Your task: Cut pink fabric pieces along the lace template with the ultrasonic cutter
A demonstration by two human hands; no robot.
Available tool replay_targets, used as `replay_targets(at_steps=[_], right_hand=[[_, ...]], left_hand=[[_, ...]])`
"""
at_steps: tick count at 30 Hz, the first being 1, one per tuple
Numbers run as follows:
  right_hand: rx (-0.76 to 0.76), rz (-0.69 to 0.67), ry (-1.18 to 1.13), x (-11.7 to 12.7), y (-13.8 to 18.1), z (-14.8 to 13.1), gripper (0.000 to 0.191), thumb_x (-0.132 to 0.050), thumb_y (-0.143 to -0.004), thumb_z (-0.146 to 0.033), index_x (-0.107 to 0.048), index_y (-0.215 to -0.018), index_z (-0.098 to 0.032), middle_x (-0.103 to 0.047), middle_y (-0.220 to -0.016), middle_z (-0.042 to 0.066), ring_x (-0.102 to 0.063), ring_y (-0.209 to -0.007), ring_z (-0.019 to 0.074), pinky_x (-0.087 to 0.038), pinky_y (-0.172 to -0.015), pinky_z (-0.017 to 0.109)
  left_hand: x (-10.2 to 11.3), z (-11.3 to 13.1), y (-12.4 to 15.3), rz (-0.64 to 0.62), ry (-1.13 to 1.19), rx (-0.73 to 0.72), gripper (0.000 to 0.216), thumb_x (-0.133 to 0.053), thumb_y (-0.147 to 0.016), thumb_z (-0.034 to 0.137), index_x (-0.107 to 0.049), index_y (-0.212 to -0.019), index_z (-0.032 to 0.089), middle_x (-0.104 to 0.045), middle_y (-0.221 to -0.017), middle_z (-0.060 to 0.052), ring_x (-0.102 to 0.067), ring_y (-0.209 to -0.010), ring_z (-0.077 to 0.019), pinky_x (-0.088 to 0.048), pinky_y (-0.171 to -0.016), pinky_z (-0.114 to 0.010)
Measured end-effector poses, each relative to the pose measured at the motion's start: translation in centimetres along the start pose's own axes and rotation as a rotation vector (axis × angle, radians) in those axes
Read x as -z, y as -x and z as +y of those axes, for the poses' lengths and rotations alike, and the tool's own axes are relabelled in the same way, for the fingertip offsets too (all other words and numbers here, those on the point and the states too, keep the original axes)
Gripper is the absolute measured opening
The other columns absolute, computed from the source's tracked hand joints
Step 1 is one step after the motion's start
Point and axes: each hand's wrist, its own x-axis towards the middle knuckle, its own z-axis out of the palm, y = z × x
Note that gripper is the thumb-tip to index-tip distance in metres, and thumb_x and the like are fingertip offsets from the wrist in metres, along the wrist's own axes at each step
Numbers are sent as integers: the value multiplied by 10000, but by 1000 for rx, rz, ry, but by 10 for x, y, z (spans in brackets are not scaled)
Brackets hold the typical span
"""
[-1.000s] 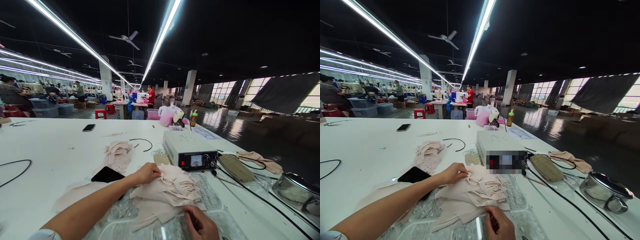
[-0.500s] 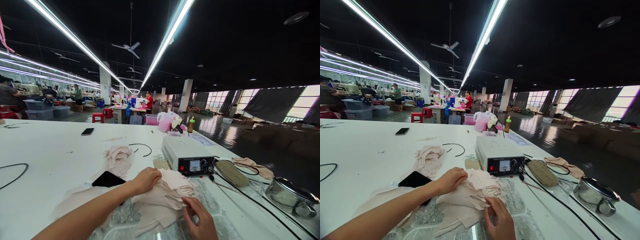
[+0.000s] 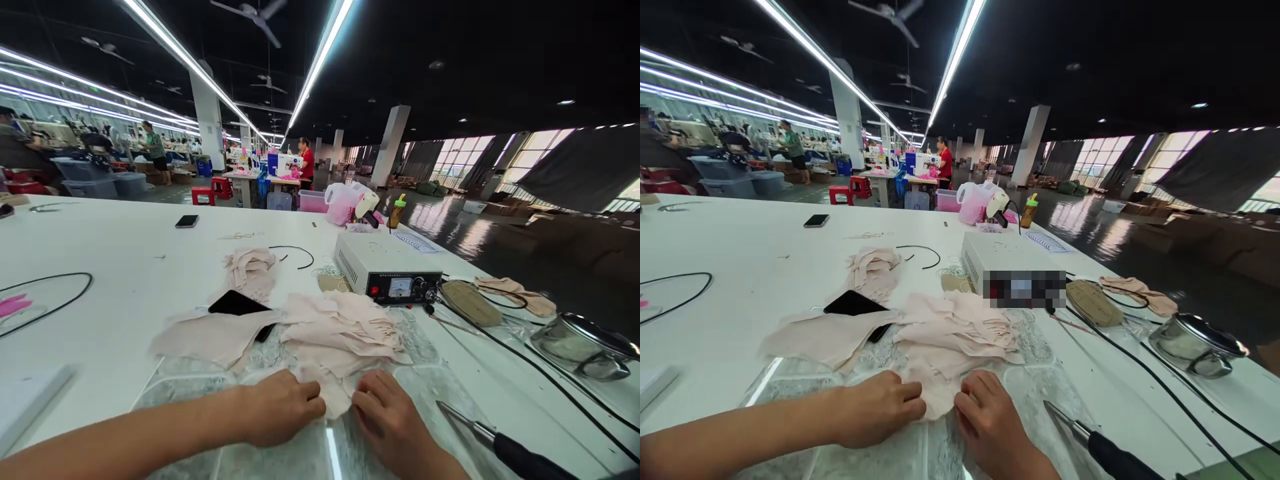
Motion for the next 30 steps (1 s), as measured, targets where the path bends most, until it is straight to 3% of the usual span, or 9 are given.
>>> replay_targets(at_steps=[4, 9, 11, 13, 17, 21, 26, 30], right_hand=[[17, -88, -32, 22, 26, -9, 243, -456, -792, 3, -576, -848, -201, -647, -889, 67, -600, -830, 181, -516, -746, 326], [59, -171, -37, 22, 24, -16, 458, -433, -784, 25, -586, -1155, -197, -671, -1065, 92, -605, -969, 204, -512, -833, 363], [105, -247, -66, 14, 16, -19, 475, -422, -772, 33, -586, -1149, -203, -659, -1125, 85, -584, -1030, 208, -489, -888, 387], [123, -294, -106, 8, 11, -19, 373, -427, -770, 28, -609, -1002, -201, -671, -1009, 59, -585, -966, 190, -487, -872, 373], [87, -261, -141, 16, 19, -10, 258, -431, -780, 28, -557, -781, -198, -603, -762, 28, -551, -761, 165, -497, -738, 335], [19, -206, -130, 37, 31, -5, 272, -421, -802, 21, -592, -902, -165, -622, -820, 75, -574, -819, 188, -503, -724, 335], [139, -221, -159, 30, 16, -28, 366, -473, -835, -73, -572, -1181, -146, -670, -1106, 106, -589, -1058, 209, -478, -933, 375], [61, -187, -157, 25, 22, -29, 233, -465, -864, -84, -608, -1029, -165, -674, -894, 65, -614, -857, 174, -505, -846, 351]], left_hand=[[-5, 24, 17, 15, 0, -140, 109, -594, -808, 110, -513, -838, 175, -592, -748, -44, -513, -478, -159, -316, -435, -311], [5, 29, 19, 54, -2, -187, 93, -552, -859, 117, -520, -794, 175, -586, -743, -48, -503, -521, -157, -389, -541, -320], [7, 29, 19, 51, -19, -193, 85, -547, -872, 129, -527, -802, 175, -584, -747, -43, -498, -536, -158, -398, -563, -319], [7, 30, 20, 68, -35, -193, 83, -548, -873, 128, -531, -805, 173, -573, -736, -36, -483, -537, -155, -396, -563, -311], [7, 33, 27, 138, -89, -208, 104, -553, -878, 110, -543, -784, 155, -539, -697, -25, -441, -524, -147, -380, -547, -299], [9, 35, 29, 205, -84, -229, 130, -531, -908, 104, -579, -793, 142, -537, -696, -27, -436, -548, -145, -367, -549, -293], [10, 35, 19, 247, -54, -294, 184, -521, -937, 133, -587, -765, 131, -617, -976, -112, -553, -817, -186, -432, -691, -294], [10, 35, 20, 264, -24, -285, 196, -488, -943, 118, -562, -764, 153, -633, -926, -113, -570, -863, -198, -439, -750, -293]])
